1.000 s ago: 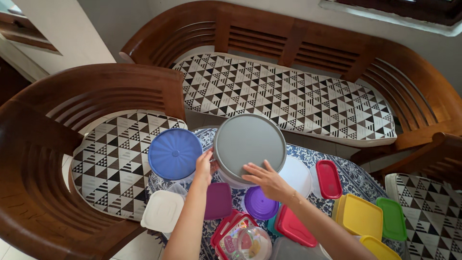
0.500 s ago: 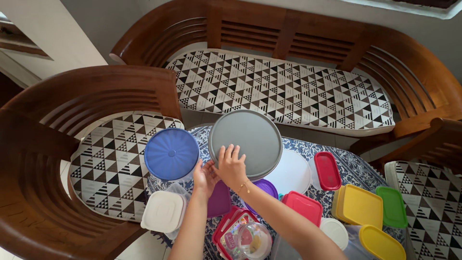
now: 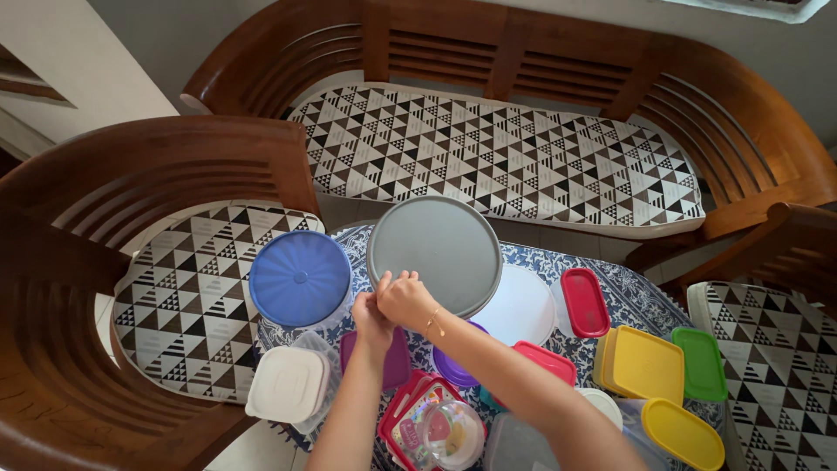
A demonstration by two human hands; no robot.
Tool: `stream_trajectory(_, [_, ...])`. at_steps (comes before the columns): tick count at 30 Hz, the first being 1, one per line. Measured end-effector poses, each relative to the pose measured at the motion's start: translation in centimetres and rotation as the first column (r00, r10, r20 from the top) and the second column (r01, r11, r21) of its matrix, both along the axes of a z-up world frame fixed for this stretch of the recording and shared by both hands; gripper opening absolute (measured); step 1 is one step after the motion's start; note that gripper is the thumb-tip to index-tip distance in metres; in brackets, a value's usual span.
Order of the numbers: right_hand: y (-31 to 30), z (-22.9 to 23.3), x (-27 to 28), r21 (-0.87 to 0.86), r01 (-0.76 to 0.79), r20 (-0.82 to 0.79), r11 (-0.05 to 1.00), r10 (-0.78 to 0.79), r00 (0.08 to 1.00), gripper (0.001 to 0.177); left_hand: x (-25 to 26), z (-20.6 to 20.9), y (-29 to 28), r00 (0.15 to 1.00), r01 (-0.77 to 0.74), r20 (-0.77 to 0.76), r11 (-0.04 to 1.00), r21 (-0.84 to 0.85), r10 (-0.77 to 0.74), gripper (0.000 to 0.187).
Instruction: The person sits at a table covered with plastic food containers and colorful lids. They pick up containers and lids one at a time, test-fit lids onto matching containers, and set matched pairs aside, working through the pile across the table.
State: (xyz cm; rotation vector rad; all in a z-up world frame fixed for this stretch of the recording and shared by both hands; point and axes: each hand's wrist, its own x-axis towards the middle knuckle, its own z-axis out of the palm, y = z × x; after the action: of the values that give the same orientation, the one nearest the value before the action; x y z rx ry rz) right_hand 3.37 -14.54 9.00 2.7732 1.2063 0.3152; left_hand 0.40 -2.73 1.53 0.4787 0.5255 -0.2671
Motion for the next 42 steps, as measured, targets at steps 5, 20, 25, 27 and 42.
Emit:
stream_trajectory(5, [-1.2,3.0,0.8,0.145,-0.029,-0.201,0.989,0.059,0.978,0.037,0.4,-2.6,-0.8,0.992,-0.021,-0.124,0.989,0.148,0.039,0.022])
stream_trajectory(20, [-17.4,14.5,4.7,0.667,0.442,-0.198,0.599,-0.429,0.881,0.019,-0.6,-2.3,-1.2,0.994,-0.011,-0.099,0.959,0.284,0.04,0.018])
stream_trajectory(25, [-31.9,13.3,5.5,0.735,0.666,-0.433,0.125,-0.669,0.604,0.025,-1.1,-2.3,-0.4,0.995,0.016,-0.099,0.957,0.29,0.013,0.015])
stream_trajectory(27, [-36.3,10.0,3.9,0.732,0.681,-0.554,-0.02,-0.599,0.578,0.035,-1.0,-2.5,-0.2,0.995,0.023,-0.104,0.956,0.294,0.009,0.015])
stream_trajectory(42, [-30.4,-3.0,-1.9,0.214,0.832,-0.974,-0.512,-0.179,0.14,0.025,0.3,-2.1,2.9,0.986,-0.025,-0.145,0.934,0.355,0.081,0.011])
